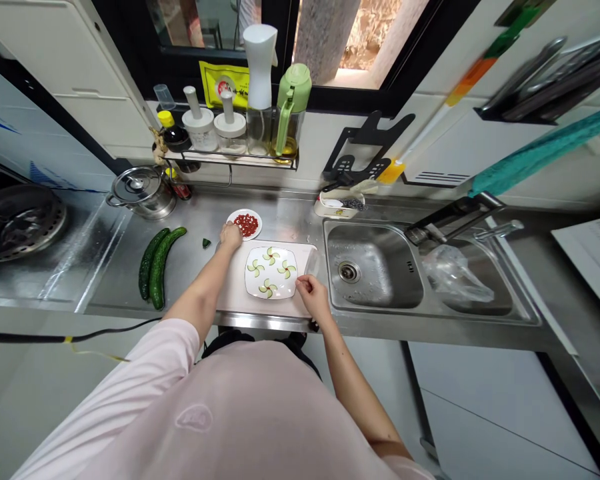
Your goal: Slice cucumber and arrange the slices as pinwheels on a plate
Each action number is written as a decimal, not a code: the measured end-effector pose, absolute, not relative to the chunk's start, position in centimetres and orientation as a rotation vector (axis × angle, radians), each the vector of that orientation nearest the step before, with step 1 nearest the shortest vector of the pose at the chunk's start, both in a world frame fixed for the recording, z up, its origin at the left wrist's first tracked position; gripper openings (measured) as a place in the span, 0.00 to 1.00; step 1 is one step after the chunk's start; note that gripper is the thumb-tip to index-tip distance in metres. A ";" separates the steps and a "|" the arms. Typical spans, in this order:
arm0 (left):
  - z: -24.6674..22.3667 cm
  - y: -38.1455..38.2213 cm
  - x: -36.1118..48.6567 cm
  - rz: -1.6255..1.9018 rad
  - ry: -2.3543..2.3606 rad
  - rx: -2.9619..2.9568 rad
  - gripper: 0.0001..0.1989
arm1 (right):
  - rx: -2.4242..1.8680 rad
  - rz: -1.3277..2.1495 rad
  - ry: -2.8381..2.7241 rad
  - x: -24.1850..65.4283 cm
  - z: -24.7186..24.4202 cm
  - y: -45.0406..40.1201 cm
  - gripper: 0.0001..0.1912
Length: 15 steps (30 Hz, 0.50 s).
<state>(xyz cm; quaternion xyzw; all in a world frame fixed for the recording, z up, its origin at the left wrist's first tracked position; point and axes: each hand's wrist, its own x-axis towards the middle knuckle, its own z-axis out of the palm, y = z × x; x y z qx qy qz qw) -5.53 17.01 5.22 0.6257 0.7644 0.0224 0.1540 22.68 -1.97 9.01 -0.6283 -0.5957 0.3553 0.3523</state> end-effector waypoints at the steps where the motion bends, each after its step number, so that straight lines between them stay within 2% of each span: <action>1: 5.3 16.9 -5.5 0.063 2.189 1.795 0.16 | -1.625 0.920 -1.542 22.7 9.1 -2.0 0.14; 15: 5.5 17.3 -5.8 0.107 2.192 1.771 0.17 | -1.624 0.898 -1.572 22.7 9.1 -1.6 0.15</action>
